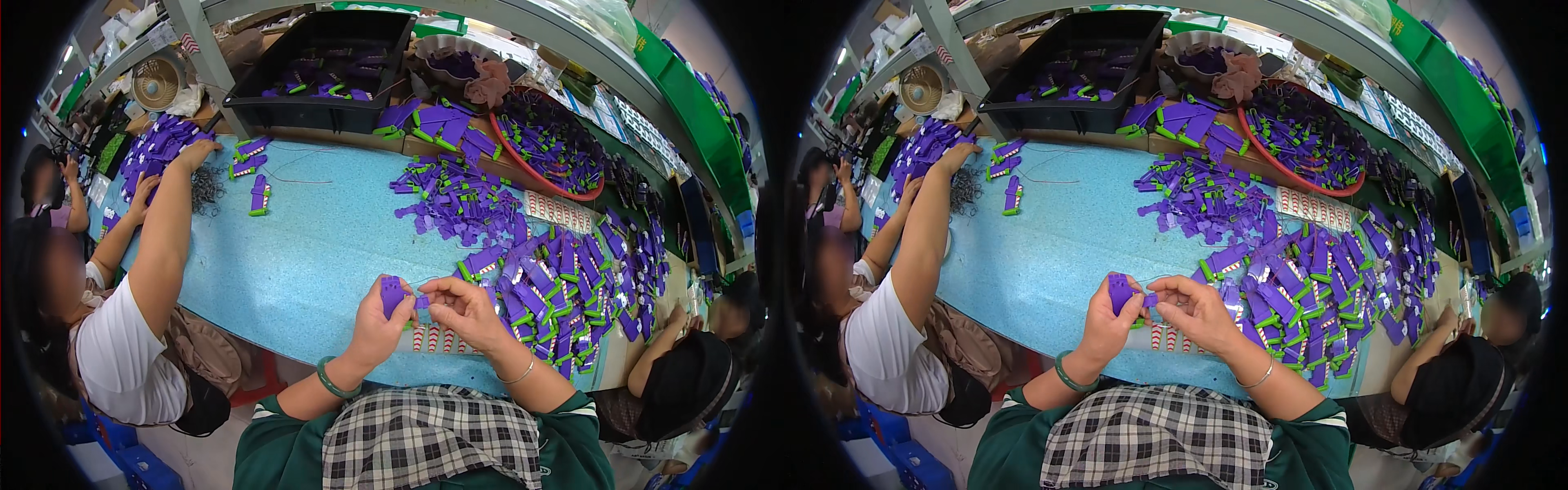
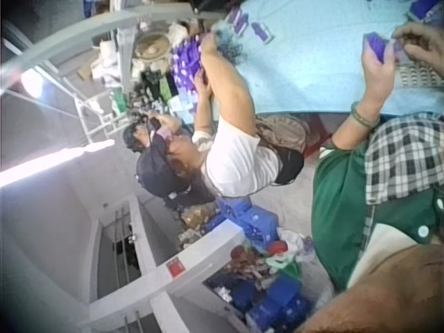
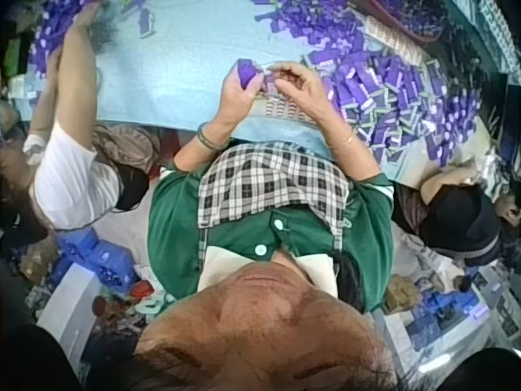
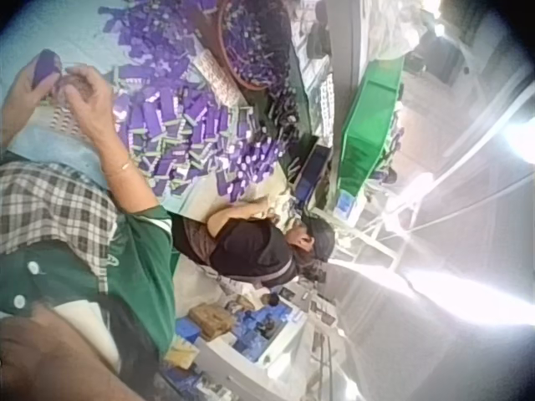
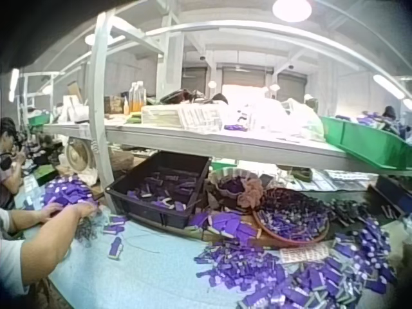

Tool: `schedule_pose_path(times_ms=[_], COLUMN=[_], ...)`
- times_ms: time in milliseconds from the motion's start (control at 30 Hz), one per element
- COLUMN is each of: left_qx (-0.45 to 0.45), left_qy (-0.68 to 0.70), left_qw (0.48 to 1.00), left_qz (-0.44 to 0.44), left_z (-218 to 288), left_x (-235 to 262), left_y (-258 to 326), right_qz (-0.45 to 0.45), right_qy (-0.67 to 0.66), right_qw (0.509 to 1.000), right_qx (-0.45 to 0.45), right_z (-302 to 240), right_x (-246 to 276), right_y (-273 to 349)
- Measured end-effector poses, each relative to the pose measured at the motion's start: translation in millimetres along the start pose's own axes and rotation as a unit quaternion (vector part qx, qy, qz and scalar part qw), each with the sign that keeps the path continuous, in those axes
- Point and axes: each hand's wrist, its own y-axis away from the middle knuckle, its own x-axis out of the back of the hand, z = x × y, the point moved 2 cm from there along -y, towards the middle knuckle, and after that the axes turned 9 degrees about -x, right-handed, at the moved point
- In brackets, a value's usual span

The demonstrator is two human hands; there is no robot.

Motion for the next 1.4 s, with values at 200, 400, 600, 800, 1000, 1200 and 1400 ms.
schedule_pose_path(times_ms=[200,400,600,800,1000,1200,1400], left_qx=[0.018,-0.004,-0.06,-0.01,0.12,0.149,-0.101], left_qy=[-0.043,-0.234,-0.31,-0.278,-0.013,0.116,-0.169], left_qw=[0.995,0.958,0.928,0.929,0.977,0.974,0.95], left_qz=[-0.085,-0.167,-0.196,-0.243,-0.174,-0.121,-0.244], left_z=[-8.0,-0.4,6.9,-5.6,-6.5,-9.6,-7.2], left_x=[-2.1,-13.0,-19.7,-17.9,-20.6,-14.1,-65.9], left_y=[6.7,11.1,7.0,11.8,8.8,-10.9,-48.3], right_qz=[0.062,0.091,0.165,0.097,0.043,-0.178,0.109], right_qy=[0.094,0.222,0.201,0.233,0.037,-0.53,-0.086], right_qw=[0.989,0.961,0.95,0.958,0.998,0.821,0.989], right_qx=[0.09,0.136,0.173,0.14,0.042,0.114,0.046], right_z=[3.8,-9.5,-1.3,5.2,30.2,-13.1,12.3], right_x=[8.9,2.8,1.2,7.3,24.0,77.1,61.7], right_y=[1.9,15.9,19.8,22.4,12.6,22.8,32.0])
